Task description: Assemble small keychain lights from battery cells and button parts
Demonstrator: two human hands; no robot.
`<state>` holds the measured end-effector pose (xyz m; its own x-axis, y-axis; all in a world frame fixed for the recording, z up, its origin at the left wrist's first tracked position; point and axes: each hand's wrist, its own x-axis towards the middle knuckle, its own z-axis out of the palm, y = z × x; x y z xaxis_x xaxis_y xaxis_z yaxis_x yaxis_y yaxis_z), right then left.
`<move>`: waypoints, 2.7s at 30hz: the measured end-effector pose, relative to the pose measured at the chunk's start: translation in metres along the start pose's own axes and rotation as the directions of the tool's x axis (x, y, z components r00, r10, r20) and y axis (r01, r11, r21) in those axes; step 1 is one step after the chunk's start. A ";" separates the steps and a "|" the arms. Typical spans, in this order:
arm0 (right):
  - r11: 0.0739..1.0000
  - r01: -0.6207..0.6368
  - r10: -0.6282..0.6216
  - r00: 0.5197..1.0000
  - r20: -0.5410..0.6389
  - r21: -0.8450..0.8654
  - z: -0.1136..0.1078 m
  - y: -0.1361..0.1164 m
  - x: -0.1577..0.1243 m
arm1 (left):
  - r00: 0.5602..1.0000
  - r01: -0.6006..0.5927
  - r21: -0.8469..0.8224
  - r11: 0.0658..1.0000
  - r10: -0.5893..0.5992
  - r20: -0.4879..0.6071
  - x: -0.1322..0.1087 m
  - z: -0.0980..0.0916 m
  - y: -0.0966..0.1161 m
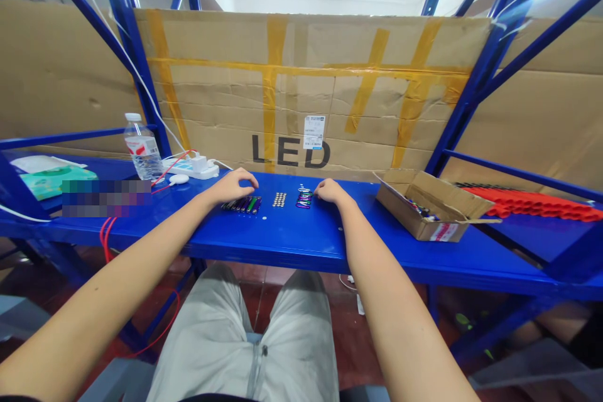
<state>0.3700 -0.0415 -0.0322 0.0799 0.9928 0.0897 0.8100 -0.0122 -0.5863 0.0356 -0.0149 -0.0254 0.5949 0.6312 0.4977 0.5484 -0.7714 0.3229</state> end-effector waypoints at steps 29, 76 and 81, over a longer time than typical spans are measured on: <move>0.998 0.010 -0.010 1.000 0.011 -0.054 0.002 0.000 0.002 | 0.978 -0.025 0.078 0.997 0.008 0.211 -0.001 0.007 0.014; 0.996 -0.071 0.065 0.993 -0.101 -0.057 0.004 -0.009 -0.001 | 0.977 -0.031 0.106 0.994 0.007 0.212 -0.002 0.009 0.021; 0.998 -0.066 0.062 0.987 -0.145 -0.022 0.004 -0.014 -0.004 | 0.970 -0.006 0.102 0.995 -0.019 0.244 -0.002 0.009 0.022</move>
<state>0.3554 -0.0448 -0.0277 0.2139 0.9621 0.1692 0.8153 -0.0804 -0.5735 0.0520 -0.0328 -0.0267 0.7096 0.6467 0.2797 0.6022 -0.7627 0.2358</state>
